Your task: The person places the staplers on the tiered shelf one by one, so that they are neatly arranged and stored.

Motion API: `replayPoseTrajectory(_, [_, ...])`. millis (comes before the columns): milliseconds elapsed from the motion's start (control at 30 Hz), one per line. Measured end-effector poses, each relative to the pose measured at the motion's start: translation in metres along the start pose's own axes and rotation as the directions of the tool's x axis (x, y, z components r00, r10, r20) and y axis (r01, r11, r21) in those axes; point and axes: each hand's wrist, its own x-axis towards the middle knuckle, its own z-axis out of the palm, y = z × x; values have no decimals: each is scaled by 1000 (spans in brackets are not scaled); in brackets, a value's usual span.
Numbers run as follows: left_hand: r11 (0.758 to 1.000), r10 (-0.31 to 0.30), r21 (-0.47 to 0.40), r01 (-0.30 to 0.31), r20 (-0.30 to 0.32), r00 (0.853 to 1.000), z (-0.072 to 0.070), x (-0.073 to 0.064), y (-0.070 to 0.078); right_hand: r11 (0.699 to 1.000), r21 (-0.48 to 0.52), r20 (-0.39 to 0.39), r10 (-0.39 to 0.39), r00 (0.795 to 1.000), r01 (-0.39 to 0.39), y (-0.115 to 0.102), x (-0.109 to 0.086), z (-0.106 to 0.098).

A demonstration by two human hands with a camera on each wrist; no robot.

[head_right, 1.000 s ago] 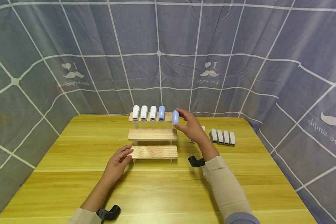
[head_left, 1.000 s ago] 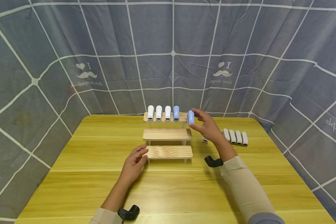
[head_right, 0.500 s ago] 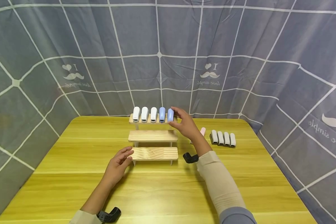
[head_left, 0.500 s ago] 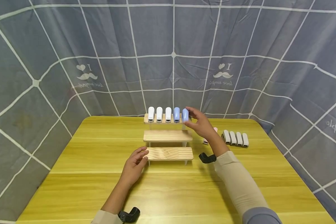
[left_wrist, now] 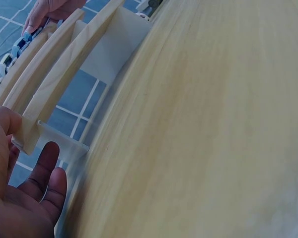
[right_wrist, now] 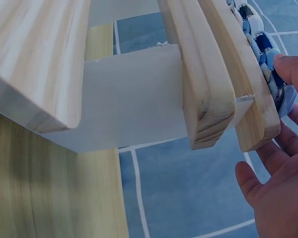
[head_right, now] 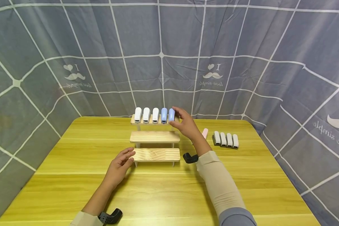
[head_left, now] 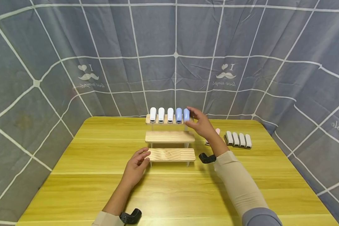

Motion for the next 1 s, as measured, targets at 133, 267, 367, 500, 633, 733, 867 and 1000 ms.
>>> replayPoseTrajectory(133, [1000,-3,3,3,-3,1000,0,1,1,1000,8,9,20,1000,-20,-7,-1,0])
replayPoseTrajectory(267, [1000,-8,3,8,-7,1000,1,0,2,999,11,25,51,998,-51,-9,-3,-2])
replayPoseTrajectory(367, [1000,-9,7,9,-10,1000,1,0,3,998,15,36,62,997,-63,-3,-3,-4])
replayPoseTrajectory(500, [1000,-7,14,7,-14,1000,1,0,3,997,17,52,74,996,-75,-1,-5,-7])
replayPoseTrajectory(633, [1000,-10,14,10,-14,1000,1,0,2,995,2,70,100,993,-100,5,-9,-11])
replayPoseTrajectory(733, [1000,-6,19,7,-13,1000,1,0,2,991,-10,81,133,988,-132,9,-14,-15])
replayPoseTrajectory(867, [1000,0,23,0,-17,1000,2,0,1,986,-17,91,164,982,-163,17,-23,-19])
replayPoseTrajectory(1000, [1000,9,22,-9,-20,1000,2,0,2,981,-30,90,196,977,-194,26,-32,-24])
